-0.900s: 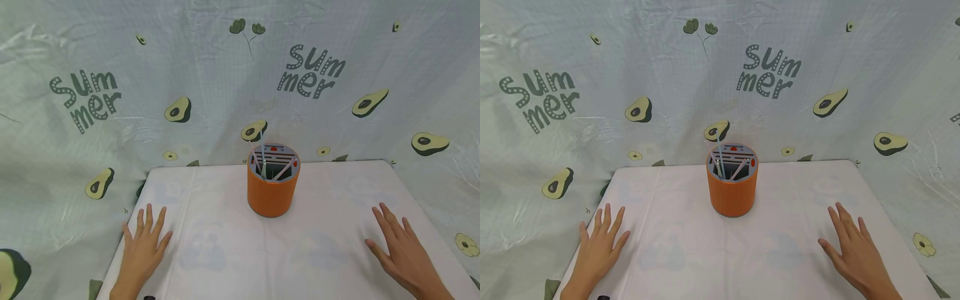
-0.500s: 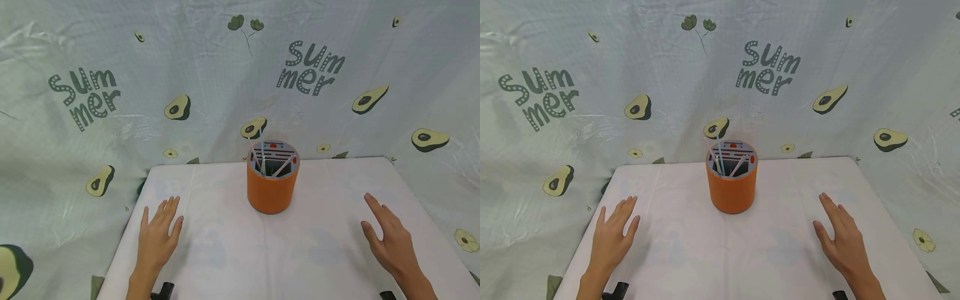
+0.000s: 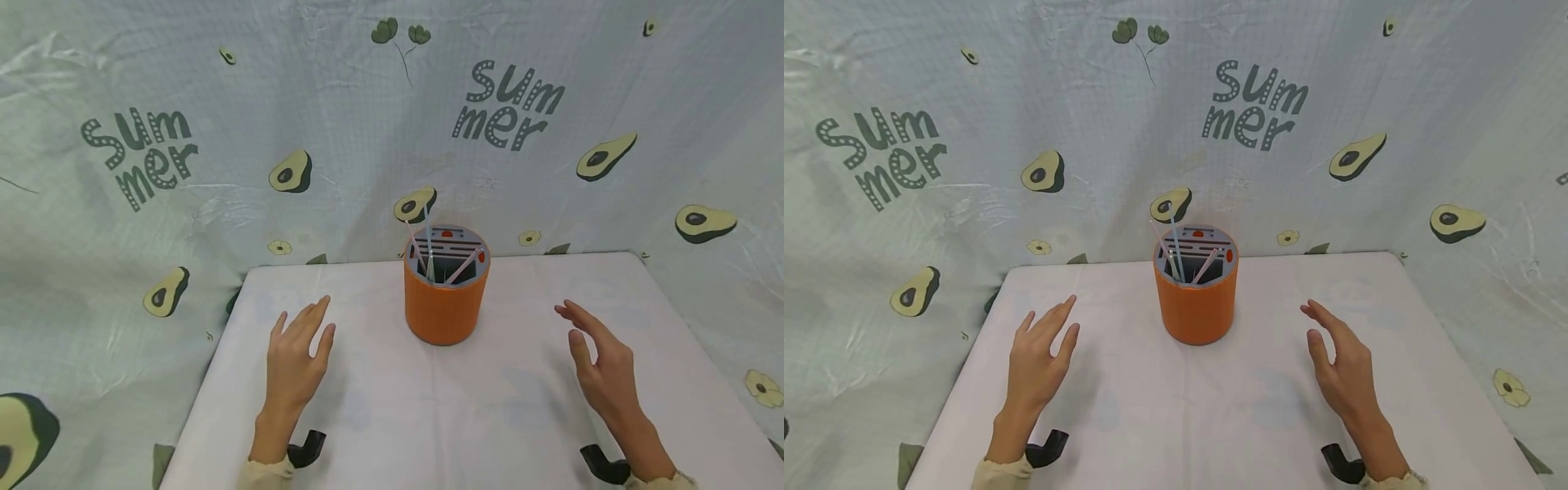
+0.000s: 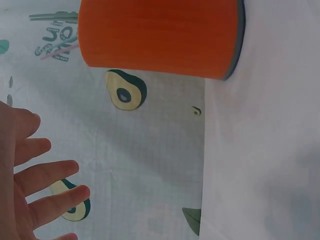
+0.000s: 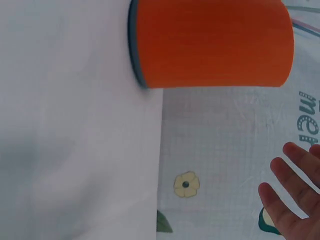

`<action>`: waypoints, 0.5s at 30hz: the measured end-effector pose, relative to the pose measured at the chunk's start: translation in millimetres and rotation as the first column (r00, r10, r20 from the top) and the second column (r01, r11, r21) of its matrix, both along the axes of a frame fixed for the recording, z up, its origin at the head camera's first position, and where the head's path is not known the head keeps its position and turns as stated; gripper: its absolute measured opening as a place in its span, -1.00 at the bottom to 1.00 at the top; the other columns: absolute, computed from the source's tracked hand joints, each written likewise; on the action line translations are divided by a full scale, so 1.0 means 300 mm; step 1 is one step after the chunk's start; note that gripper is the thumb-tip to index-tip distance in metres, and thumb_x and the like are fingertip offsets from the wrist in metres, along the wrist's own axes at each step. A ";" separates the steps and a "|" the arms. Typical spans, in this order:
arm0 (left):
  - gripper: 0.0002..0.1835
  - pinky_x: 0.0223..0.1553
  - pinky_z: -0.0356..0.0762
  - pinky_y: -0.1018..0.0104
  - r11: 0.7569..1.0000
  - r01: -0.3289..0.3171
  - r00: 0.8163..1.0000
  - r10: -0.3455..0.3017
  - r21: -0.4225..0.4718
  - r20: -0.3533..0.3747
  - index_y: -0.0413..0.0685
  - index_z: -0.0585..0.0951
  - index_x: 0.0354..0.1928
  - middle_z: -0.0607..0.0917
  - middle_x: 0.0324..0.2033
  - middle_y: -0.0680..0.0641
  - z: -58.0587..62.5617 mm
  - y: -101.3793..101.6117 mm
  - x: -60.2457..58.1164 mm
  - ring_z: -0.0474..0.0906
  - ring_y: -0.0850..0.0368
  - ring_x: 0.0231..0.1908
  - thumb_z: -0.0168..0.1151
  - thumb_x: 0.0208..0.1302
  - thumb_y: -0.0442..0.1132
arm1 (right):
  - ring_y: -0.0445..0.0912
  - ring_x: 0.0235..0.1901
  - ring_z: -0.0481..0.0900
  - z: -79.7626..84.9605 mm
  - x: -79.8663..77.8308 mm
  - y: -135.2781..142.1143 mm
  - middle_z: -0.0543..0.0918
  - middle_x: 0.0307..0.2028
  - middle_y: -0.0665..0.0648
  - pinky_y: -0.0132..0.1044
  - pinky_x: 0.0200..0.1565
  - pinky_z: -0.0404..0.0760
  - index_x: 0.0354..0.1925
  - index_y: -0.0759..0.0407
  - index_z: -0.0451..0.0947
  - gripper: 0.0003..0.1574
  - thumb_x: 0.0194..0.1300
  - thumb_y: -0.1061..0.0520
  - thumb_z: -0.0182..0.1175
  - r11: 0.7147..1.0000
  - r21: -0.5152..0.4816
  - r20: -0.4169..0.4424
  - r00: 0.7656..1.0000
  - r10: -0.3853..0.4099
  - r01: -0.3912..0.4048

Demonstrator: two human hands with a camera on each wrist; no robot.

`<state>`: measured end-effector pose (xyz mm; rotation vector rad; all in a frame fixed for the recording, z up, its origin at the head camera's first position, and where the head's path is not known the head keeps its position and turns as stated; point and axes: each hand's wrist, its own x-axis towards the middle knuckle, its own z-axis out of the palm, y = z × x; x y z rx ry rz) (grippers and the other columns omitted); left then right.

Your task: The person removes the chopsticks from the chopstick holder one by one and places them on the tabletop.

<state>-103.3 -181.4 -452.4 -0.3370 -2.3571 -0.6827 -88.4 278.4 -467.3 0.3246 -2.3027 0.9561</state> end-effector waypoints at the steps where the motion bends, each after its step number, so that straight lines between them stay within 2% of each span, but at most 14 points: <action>1: -0.44 0.39 0.26 -0.49 1.000 0.008 1.000 -0.008 0.012 0.001 -0.04 0.57 0.40 0.74 0.19 -0.17 0.007 0.012 -0.006 0.70 -0.21 0.19 0.38 0.36 -0.29 | -0.68 0.25 0.37 0.001 -0.008 -0.007 0.72 0.15 0.36 -0.77 0.24 0.27 0.48 0.10 0.43 -0.44 0.59 0.15 0.09 1.000 -0.002 0.002 1.000 0.004 -0.004; 5: -0.45 0.38 0.30 -0.47 0.998 0.041 0.999 -0.040 0.043 -0.011 -0.02 0.58 0.40 0.77 0.14 -0.19 0.036 0.059 -0.031 0.72 -0.18 0.16 0.37 0.37 -0.28 | -0.67 0.14 0.45 0.011 -0.039 -0.040 0.74 0.13 0.30 -0.80 0.10 0.32 0.45 0.11 0.46 -0.47 0.60 0.18 0.06 1.000 -0.021 0.033 0.999 0.009 -0.009; 7: -0.46 0.37 0.34 -0.45 0.997 0.053 0.998 -0.052 0.055 -0.021 -0.01 0.58 0.39 0.78 0.12 -0.19 0.050 0.081 -0.043 0.74 -0.16 0.14 0.36 0.38 -0.28 | -0.51 0.11 0.58 0.020 -0.055 -0.062 0.74 0.15 0.26 -0.82 0.09 0.32 0.45 0.09 0.46 -0.48 0.61 0.18 0.05 0.999 -0.035 0.074 0.997 0.009 -0.007; 9: -0.47 0.36 0.38 -0.42 0.996 0.057 0.998 -0.055 0.063 -0.031 0.00 0.59 0.38 0.79 0.10 -0.19 0.060 0.102 -0.054 0.74 -0.15 0.13 0.37 0.38 -0.27 | -0.26 0.10 0.68 0.031 -0.073 -0.086 0.73 0.18 0.23 -0.83 0.10 0.32 0.46 0.06 0.45 -0.48 0.62 0.19 0.04 0.998 -0.054 0.117 0.993 0.015 -0.009; 11: -0.50 0.34 0.44 -0.36 0.995 0.058 0.998 -0.056 0.079 -0.029 0.01 0.61 0.37 0.80 0.09 -0.18 0.070 0.124 -0.065 0.75 -0.14 0.12 0.35 0.40 -0.26 | -0.02 0.09 0.69 0.041 -0.091 -0.108 0.72 0.21 0.21 -0.83 0.10 0.33 0.47 0.02 0.44 -0.47 0.63 0.18 0.02 0.997 -0.076 0.154 0.988 0.024 -0.012; 13: -0.53 0.30 0.51 -0.28 0.993 0.059 0.998 -0.057 0.102 -0.022 0.02 0.63 0.35 0.80 0.08 -0.15 0.079 0.146 -0.075 0.74 -0.12 0.10 0.33 0.42 -0.24 | 0.09 0.08 0.69 0.047 -0.109 -0.127 0.71 0.23 0.20 -0.83 0.08 0.36 0.48 0.00 0.43 -0.47 0.64 0.17 0.01 0.995 -0.101 0.175 0.984 0.038 -0.021; 15: -0.58 0.25 0.57 -0.20 0.988 0.064 0.998 -0.064 0.137 -0.006 0.02 0.65 0.31 0.81 0.08 -0.12 0.089 0.167 -0.085 0.74 -0.11 0.09 0.32 0.44 -0.22 | 0.11 0.08 0.70 0.051 -0.128 -0.144 0.70 0.24 0.20 -0.82 0.07 0.38 0.48 0.00 0.42 -0.48 0.65 0.15 -0.01 0.992 -0.124 0.191 0.980 0.051 -0.027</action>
